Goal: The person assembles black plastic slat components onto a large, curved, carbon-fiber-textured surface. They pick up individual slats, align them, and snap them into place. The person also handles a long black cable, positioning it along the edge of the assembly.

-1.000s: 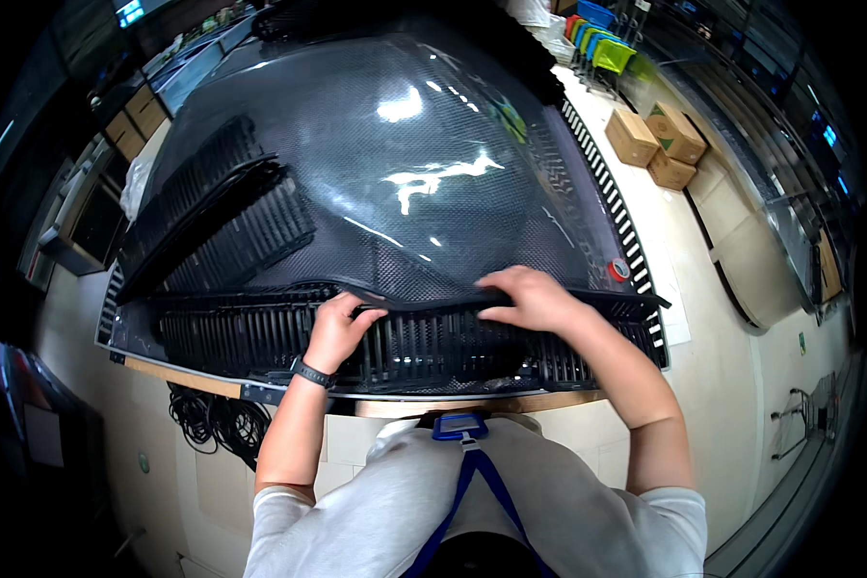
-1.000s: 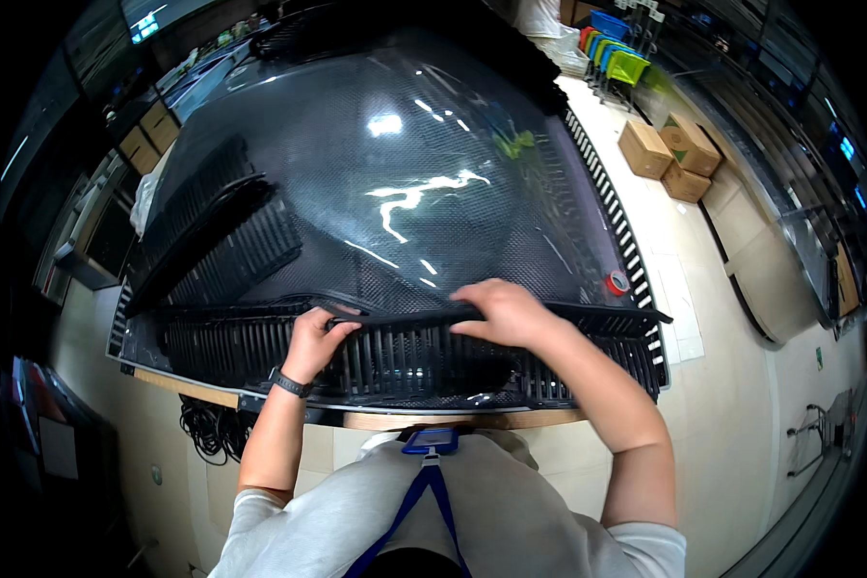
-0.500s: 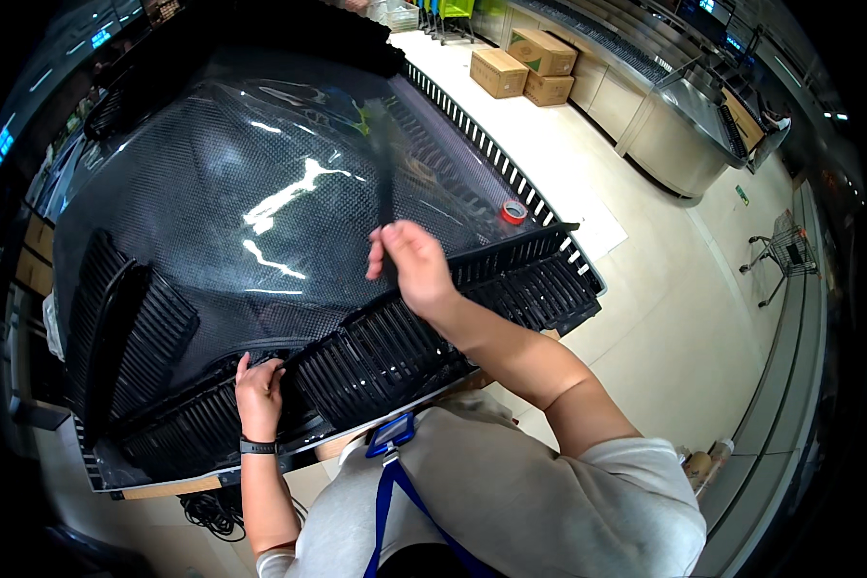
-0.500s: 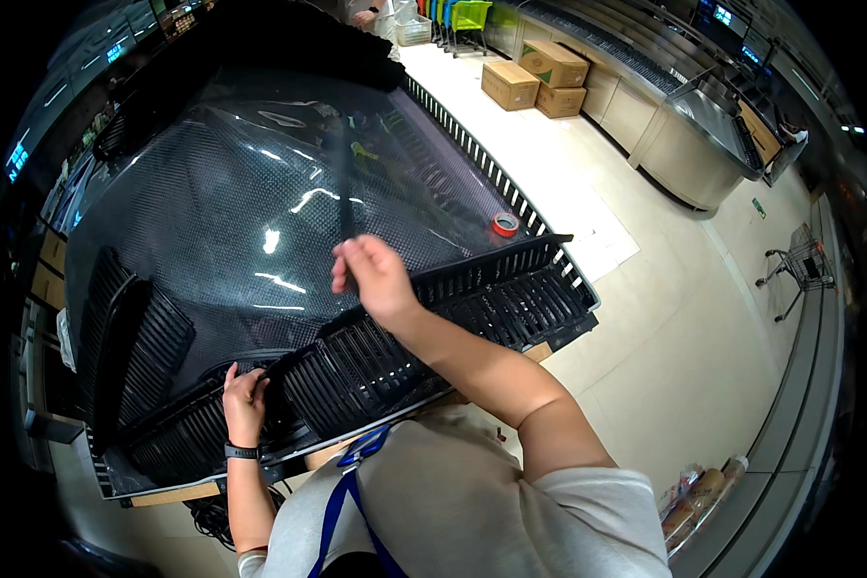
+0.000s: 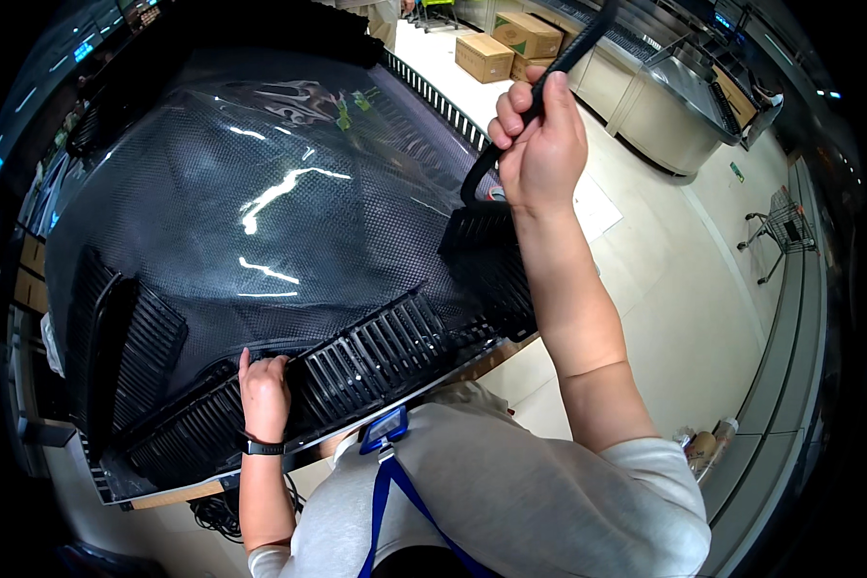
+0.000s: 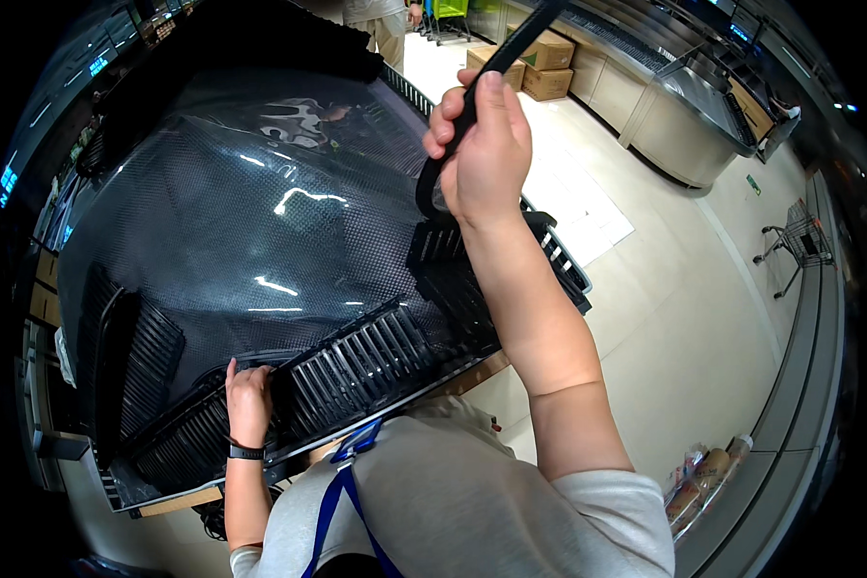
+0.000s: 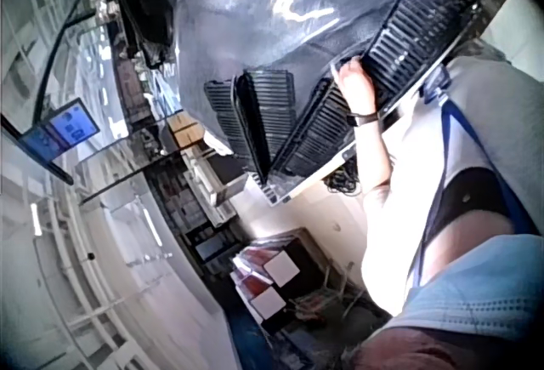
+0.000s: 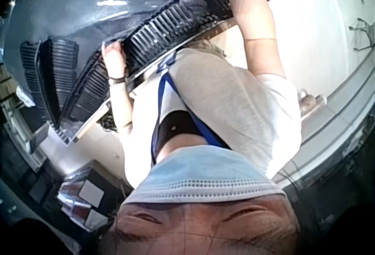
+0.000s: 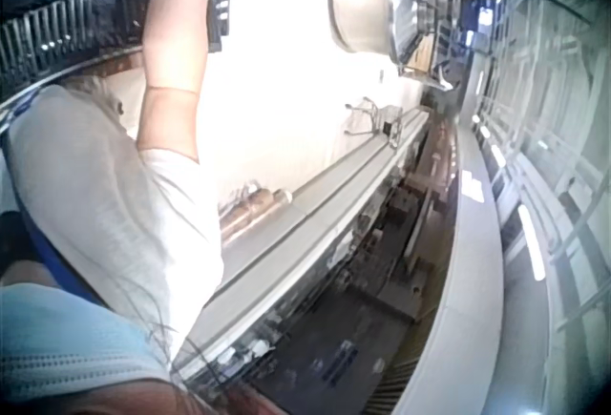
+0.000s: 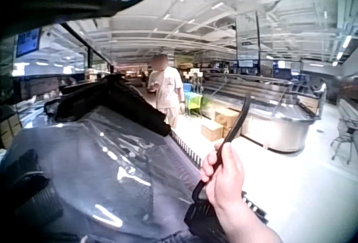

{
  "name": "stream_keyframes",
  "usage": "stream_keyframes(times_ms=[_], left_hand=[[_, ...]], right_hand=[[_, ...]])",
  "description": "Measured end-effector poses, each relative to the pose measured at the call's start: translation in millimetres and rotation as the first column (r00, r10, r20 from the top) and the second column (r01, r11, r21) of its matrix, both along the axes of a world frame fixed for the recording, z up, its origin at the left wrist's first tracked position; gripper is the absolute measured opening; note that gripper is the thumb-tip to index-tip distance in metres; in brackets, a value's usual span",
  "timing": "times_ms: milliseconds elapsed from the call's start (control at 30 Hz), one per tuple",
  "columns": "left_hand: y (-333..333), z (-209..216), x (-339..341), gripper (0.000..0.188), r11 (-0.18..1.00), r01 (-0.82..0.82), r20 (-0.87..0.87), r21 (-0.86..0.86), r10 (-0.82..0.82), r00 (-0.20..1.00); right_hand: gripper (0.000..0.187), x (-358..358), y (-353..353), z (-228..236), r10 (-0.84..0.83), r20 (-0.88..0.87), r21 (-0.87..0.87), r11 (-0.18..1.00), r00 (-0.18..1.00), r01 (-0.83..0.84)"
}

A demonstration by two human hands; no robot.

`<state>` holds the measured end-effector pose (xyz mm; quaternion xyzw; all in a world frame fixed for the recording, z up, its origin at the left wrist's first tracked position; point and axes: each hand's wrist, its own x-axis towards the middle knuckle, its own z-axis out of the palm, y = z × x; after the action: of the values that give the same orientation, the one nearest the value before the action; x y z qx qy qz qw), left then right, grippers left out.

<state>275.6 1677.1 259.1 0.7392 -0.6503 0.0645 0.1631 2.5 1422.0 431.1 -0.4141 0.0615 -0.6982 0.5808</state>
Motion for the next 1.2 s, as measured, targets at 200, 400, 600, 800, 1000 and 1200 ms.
stream_keyframes(times_ms=[200,400,600,800,1000,1200], left_hand=[[-0.6,31.2,-26.0,0.029,0.994,-0.058,-0.041,0.089,0.062,0.997],[-56.4,52.0,-83.2,0.044,0.969,0.231,-0.415,-0.091,-0.248,0.875],[-138.3,25.6,-140.6,0.042,0.936,0.353,-0.611,-0.01,-0.285,0.739],[-148.1,3.5,-173.1,0.022,0.965,0.256,-0.475,-0.048,-0.248,0.844],[-122.3,5.5,-160.6,0.017,0.95,0.246,-0.407,-0.193,-0.306,0.861],[-97.2,14.4,-146.8,0.01,0.972,0.149,-0.388,-0.184,-0.211,0.897]], right_hand=[[0.026,22.7,27.6,-37.4,0.234,-0.09,0.227,0.951,0.968,-0.209],[0.027,27.0,38.1,-58.5,0.327,-0.16,0.223,0.931,0.931,-0.289],[0.026,27.7,49.2,-54.4,0.358,-0.187,0.296,0.908,0.915,-0.295],[0.024,-8.7,23.1,-9.2,0.238,-0.094,0.185,0.958,0.967,-0.218],[0.023,-137.4,-96.9,72.6,-0.21,0.076,-0.001,0.977,0.975,0.211],[0.022,-260.4,-155.0,151.3,-0.61,0.158,-0.108,0.771,0.776,0.628]])
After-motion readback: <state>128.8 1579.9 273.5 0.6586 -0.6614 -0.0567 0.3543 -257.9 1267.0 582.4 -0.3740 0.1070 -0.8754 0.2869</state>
